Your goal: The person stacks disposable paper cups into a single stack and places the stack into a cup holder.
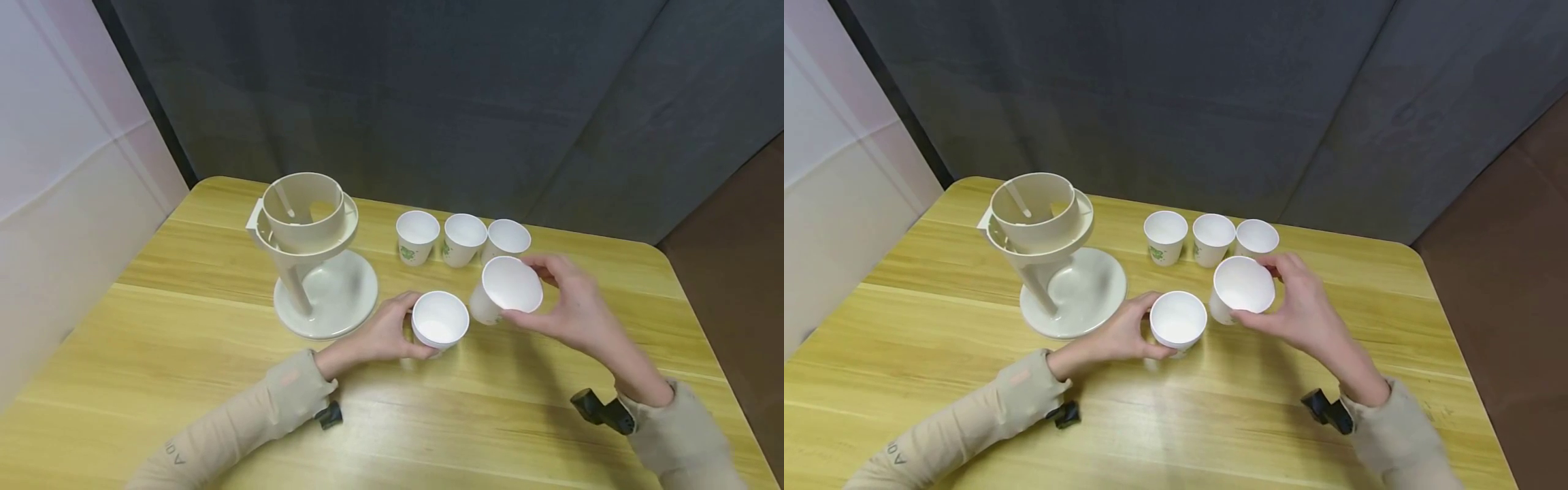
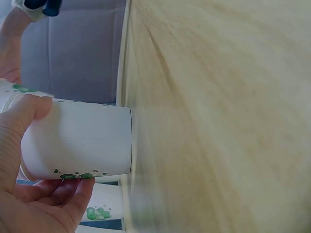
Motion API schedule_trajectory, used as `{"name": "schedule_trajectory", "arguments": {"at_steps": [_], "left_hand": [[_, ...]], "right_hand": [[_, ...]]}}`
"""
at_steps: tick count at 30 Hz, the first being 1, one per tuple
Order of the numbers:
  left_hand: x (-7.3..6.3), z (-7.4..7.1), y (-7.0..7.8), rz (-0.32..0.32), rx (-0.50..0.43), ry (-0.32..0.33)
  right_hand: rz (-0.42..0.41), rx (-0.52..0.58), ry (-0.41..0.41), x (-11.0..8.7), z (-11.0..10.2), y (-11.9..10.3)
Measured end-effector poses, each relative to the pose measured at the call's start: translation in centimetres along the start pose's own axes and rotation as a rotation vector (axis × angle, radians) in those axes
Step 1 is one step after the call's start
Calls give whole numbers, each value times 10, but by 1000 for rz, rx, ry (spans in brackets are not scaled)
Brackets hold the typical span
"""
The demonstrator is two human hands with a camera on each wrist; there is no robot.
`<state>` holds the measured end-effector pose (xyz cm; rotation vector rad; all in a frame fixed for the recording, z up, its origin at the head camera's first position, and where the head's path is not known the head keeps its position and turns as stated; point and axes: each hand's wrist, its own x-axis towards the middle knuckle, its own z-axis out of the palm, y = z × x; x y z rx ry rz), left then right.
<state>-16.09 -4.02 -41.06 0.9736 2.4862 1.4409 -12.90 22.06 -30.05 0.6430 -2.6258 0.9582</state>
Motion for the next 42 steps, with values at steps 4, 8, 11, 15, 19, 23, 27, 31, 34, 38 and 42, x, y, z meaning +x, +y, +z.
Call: {"name": "schedule_trajectory", "arguments": {"at_steps": [4,8,11,15,19,23,27,31,34,38,42], "left_hand": [[0,-1,1,-7,-1,-1],[0,-1,1,-8,-7,-1],[-1,-1,2,-8,-8,-2],[-1,-1,2,-11,-7,-3],[-1,-1,1,-3,0,0],[-1,-2,1,21,18,6],[-1,-2,0,51,35,12],[-1,-1,-1,60,28,13],[-1,-1,-2,66,12,14],[-1,0,-3,68,13,15],[-1,-1,-3,61,28,12]], "right_hand": [[-44,-26,9,8,-5,-11],[-70,-25,-1,13,-6,-21],[-97,-12,-12,16,-3,-27],[-122,32,-49,19,5,-33],[-123,74,-89,21,15,-36],[-118,95,-119,23,25,-37],[-96,89,-157,23,36,-36],[-91,102,-185,21,46,-30],[-109,106,-188,20,52,-26],[-124,93,-184,17,59,-21],[-135,86,-182,16,63,-17]]}}
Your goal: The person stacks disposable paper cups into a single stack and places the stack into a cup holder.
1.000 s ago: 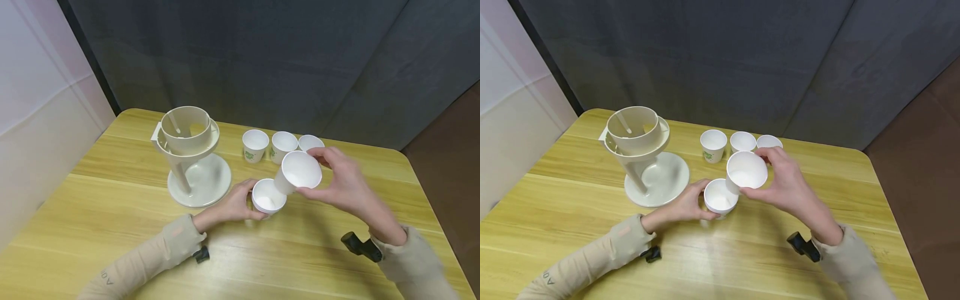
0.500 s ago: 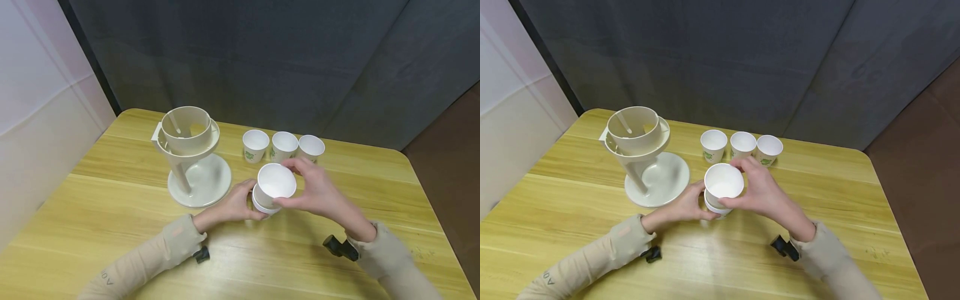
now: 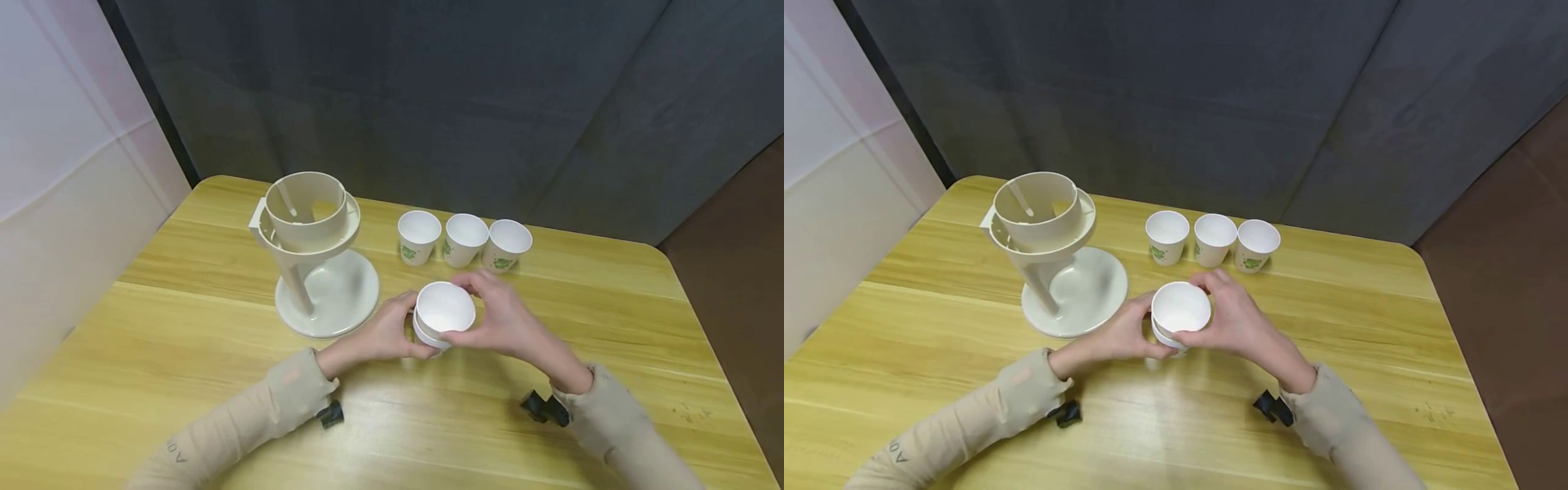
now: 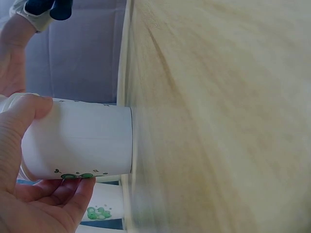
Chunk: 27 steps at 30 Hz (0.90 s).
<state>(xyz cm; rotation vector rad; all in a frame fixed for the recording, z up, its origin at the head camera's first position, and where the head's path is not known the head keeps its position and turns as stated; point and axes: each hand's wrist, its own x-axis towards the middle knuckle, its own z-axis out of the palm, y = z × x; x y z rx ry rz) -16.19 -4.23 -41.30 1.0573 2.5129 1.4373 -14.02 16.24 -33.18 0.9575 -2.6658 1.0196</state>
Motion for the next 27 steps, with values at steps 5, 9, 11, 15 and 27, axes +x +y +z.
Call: {"name": "schedule_trajectory", "arguments": {"at_steps": [5,9,11,15,27], "left_hand": [[0,0,1,2,1,4],[0,0,1,-3,-11,1],[0,0,1,-8,-13,-2],[0,-1,1,-6,-10,-5],[1,0,1,-3,-15,-1]], "right_hand": [[-5,-4,-6,-1,3,4],[13,2,-23,-1,5,5],[24,6,-33,-2,6,5],[37,2,-54,-2,7,6],[52,5,-69,-5,12,9]]}}
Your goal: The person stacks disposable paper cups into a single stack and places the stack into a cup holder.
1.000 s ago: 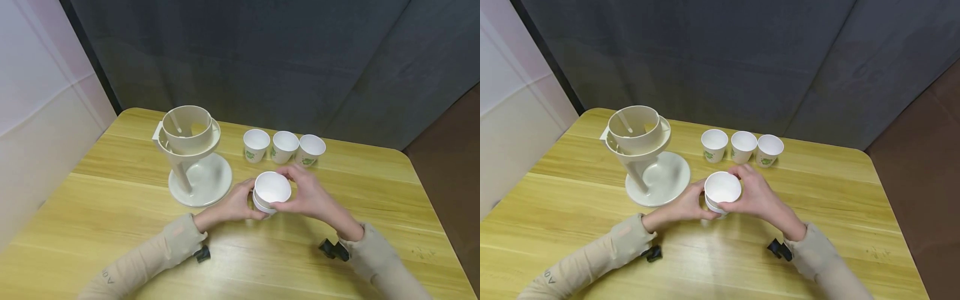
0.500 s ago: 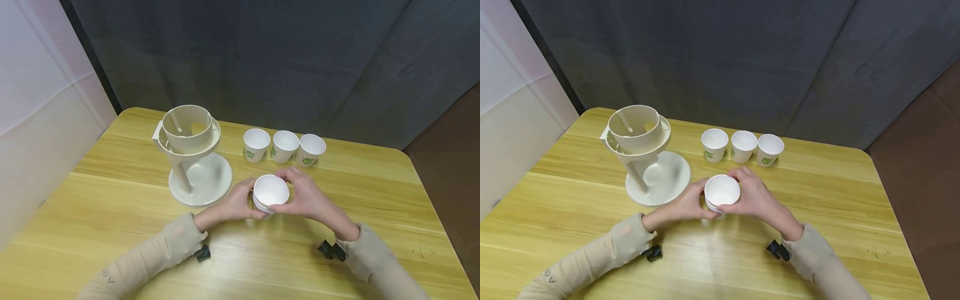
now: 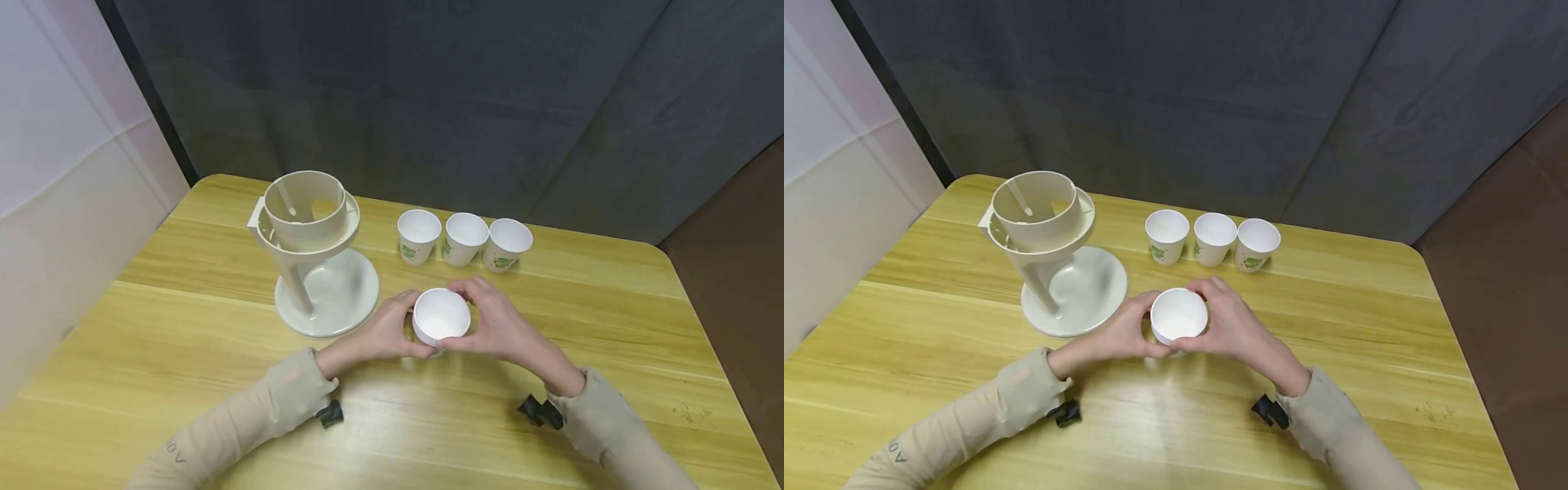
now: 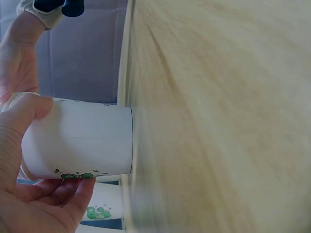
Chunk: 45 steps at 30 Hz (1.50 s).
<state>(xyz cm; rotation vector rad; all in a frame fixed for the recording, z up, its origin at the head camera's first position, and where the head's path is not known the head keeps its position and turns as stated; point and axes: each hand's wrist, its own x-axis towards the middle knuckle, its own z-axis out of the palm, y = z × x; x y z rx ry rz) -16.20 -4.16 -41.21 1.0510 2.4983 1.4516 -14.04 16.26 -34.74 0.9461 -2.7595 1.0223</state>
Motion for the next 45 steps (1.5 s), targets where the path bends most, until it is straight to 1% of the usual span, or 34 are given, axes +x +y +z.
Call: {"name": "schedule_trajectory", "arguments": {"at_steps": [4,9,11,13,15,19,24,29,33,39,45], "left_hand": [[0,0,-1,-2,6,-2],[0,0,-1,9,2,-5],[0,0,-1,9,-1,-5],[0,-1,0,6,0,-5],[0,-1,1,-3,3,-5],[0,-1,2,-26,-1,-8],[0,0,3,-53,-8,-11],[0,0,2,-62,2,-12],[0,0,2,-64,2,-12],[0,0,2,-66,1,-16],[0,-1,3,-70,-2,-18]], "right_hand": [[-2,-3,0,0,0,1],[-8,-1,6,-1,0,-1],[-11,13,6,-1,0,0],[2,34,5,-2,-2,3],[32,61,12,-4,-4,7],[104,89,70,-9,-13,17],[145,69,150,-14,-25,32],[221,61,196,-19,-36,44],[271,15,216,-21,-41,52],[311,-54,263,-21,-46,64],[343,-82,335,-16,-52,81]]}}
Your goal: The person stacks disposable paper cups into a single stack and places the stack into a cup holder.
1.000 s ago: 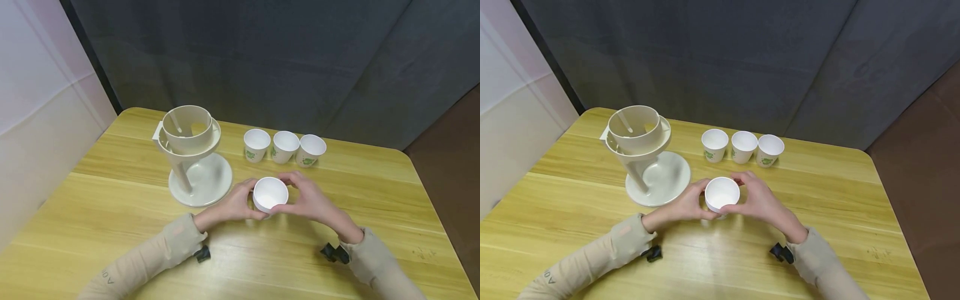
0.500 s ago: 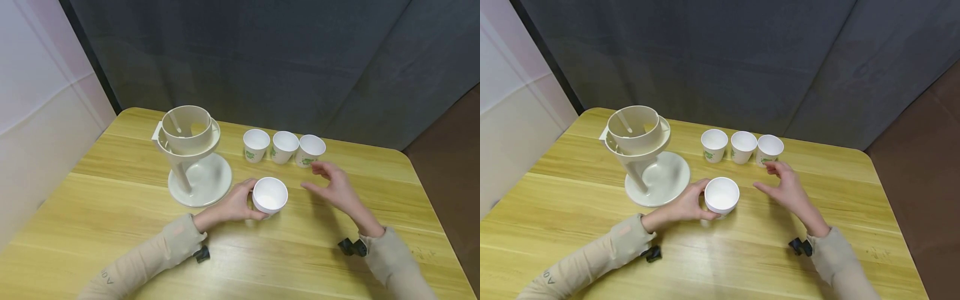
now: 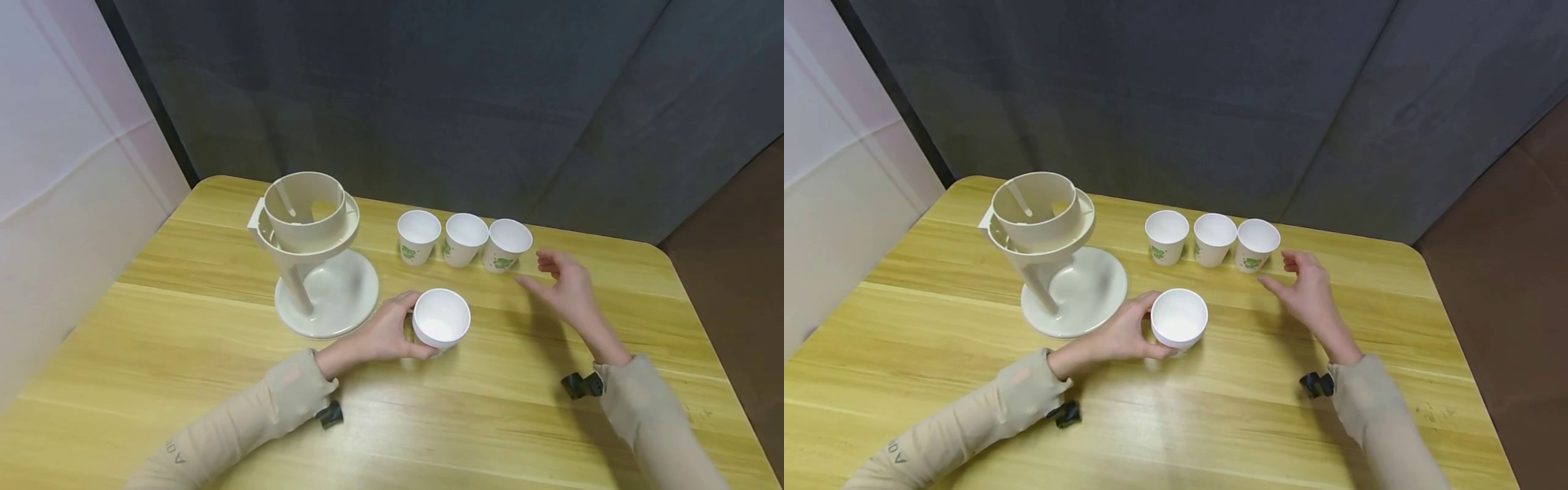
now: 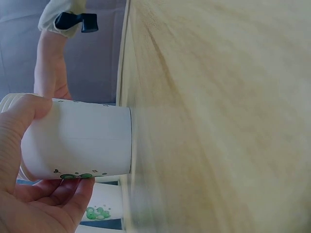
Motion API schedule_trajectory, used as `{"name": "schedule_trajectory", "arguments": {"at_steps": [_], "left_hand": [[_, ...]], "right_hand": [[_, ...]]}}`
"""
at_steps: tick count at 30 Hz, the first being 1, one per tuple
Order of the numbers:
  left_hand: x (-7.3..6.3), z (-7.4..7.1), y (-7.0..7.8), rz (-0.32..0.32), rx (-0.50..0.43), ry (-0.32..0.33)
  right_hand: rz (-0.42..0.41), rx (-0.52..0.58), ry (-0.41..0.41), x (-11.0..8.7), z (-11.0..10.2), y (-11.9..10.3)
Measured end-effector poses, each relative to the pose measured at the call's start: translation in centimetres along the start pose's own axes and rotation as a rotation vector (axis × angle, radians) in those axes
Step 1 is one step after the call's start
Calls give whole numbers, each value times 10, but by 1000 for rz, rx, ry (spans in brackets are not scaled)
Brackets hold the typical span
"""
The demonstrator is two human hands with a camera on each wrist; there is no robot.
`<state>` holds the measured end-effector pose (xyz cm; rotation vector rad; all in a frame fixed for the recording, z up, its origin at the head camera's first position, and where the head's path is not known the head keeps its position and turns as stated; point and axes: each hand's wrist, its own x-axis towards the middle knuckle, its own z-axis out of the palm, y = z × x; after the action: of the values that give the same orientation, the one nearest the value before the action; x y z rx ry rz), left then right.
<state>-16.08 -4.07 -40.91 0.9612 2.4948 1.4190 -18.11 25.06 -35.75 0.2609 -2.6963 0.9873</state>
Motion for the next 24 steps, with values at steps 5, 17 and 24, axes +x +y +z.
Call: {"name": "schedule_trajectory", "arguments": {"at_steps": [5,17,24], "left_hand": [[0,0,0,-3,-1,-1],[0,0,0,-5,-7,-2],[0,0,0,2,-3,0]], "right_hand": [[24,-44,-3,10,-2,8],[100,-61,-60,37,6,11],[104,-73,-61,50,12,13]]}}
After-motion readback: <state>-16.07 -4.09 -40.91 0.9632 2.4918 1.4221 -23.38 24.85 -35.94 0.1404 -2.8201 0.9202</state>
